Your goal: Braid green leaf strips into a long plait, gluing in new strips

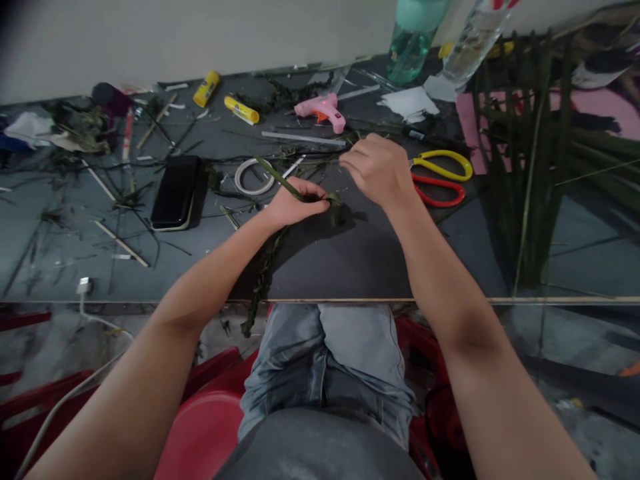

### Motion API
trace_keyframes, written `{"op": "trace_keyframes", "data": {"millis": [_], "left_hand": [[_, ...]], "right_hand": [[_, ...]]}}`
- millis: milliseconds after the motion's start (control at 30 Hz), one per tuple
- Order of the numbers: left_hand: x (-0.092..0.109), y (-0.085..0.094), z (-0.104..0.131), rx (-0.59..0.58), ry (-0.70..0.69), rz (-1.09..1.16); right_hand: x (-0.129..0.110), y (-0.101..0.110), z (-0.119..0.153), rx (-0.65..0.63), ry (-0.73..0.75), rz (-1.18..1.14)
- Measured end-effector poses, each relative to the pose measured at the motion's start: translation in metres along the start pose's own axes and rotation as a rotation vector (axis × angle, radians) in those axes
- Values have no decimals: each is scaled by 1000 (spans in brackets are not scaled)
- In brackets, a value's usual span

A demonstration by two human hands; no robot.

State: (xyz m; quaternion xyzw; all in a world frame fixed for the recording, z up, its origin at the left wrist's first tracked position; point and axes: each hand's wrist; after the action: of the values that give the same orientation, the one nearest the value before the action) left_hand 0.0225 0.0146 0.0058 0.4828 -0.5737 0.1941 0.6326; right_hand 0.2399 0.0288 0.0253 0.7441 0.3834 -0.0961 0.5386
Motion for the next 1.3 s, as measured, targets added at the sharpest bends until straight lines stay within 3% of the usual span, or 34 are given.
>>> {"op": "trace_keyframes", "data": {"millis": [200,433,500,667,833,933,1067,1133,1233,1300], "left_hand": [[1,4,-1,43,25,6],[5,6,-1,116,16,131],[4,8,-2,137,33,214],[6,9,-1,182,81,327],[10,4,1,229,98,321],[5,0,-1,253,106,327],[-8,-4,-3,306,148,456],[-14,-5,-5,343,146,511],[-19,-5,-7,419,107,455],[-20,-4,-7,457,102,413]], "right_hand": [[-2,-5,4,-7,-133,-107],[-3,-12,-4,-167,-448,-564],[-2,-9,-4,-143,-436,-501],[-9,10,1,124,-270,48],[-16,19,1,172,-377,351],[-15,12,2,173,-380,379],[-13,-6,7,282,-326,168],[-13,-16,8,206,-344,-46],[-13,-31,7,-119,-404,-424],[-13,-38,6,-222,-410,-585]]}}
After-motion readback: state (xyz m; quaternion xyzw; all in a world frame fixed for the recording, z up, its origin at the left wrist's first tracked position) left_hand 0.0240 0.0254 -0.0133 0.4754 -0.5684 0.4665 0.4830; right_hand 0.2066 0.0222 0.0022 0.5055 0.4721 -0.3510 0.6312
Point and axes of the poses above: each hand's wrist, its own z-axis away from the middle knuckle, its own y-axis out of the back of the hand, x = y × z, and after that the axes turned 2 degrees about -y, right-handed
